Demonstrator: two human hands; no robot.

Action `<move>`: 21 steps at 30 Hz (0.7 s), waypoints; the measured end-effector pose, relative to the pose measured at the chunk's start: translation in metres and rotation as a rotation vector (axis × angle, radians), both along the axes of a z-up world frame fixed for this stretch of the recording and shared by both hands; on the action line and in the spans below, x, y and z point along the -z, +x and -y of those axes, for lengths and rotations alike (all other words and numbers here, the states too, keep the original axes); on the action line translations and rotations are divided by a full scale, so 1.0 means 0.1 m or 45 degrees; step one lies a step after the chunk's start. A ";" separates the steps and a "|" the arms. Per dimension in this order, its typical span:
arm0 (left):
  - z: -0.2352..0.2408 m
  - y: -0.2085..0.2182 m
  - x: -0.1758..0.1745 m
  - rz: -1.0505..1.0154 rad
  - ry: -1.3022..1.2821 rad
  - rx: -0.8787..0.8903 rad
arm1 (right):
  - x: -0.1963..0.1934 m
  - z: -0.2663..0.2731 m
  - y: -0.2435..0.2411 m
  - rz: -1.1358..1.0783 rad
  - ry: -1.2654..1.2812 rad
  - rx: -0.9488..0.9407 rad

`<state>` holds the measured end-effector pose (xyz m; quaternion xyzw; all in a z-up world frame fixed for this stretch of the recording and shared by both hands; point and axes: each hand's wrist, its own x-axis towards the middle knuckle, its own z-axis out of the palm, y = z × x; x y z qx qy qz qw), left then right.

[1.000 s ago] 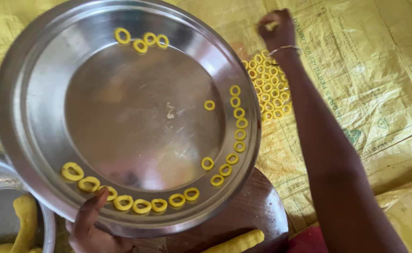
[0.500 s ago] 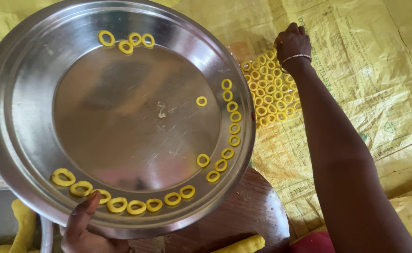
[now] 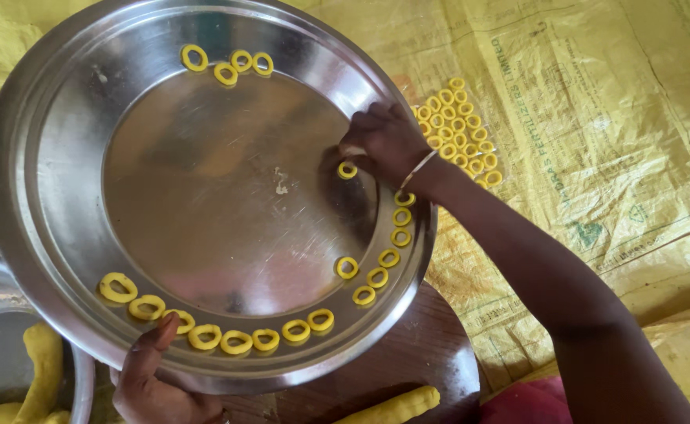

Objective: The person arranges small yellow dough rings from a metal tray onto a plastic sheet laid on the floor. They pick up the rings one by one and place them in neat rows. The person also briefly rolls a piece of dough on a wooden board.

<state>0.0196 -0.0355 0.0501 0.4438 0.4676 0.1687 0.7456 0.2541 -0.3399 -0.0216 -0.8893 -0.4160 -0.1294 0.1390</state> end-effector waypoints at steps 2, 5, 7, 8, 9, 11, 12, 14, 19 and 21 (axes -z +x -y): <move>-0.01 -0.01 -0.01 -0.016 -0.017 0.016 | 0.02 -0.07 -0.03 -0.001 -0.017 -0.019; -0.01 -0.02 0.01 -0.037 -0.045 0.027 | 0.18 0.09 0.24 -0.053 0.079 0.002; -0.03 -0.06 0.06 -0.042 -0.016 0.037 | 0.31 0.44 0.66 -0.084 0.417 0.183; -0.04 -0.10 0.11 -0.042 0.022 0.050 | 0.34 0.75 0.90 -0.078 0.482 0.177; -0.06 -0.14 0.16 -0.042 0.061 0.064 | 0.41 1.02 1.11 0.016 0.572 0.314; -0.09 -0.26 0.27 0.094 0.878 0.476 | 0.59 1.54 1.38 0.000 0.359 0.670; -0.11 -0.31 0.32 0.165 1.289 0.678 | 0.74 1.72 1.42 0.026 0.329 0.753; -0.15 -0.36 0.40 0.173 1.396 0.714 | 0.97 1.93 1.48 0.076 0.270 0.915; -0.16 -0.24 0.32 0.050 0.340 0.284 | 1.27 1.94 1.50 -0.012 0.125 0.974; -0.13 -0.13 0.22 -0.061 -0.156 -0.050 | 1.29 1.91 1.50 0.021 0.089 0.986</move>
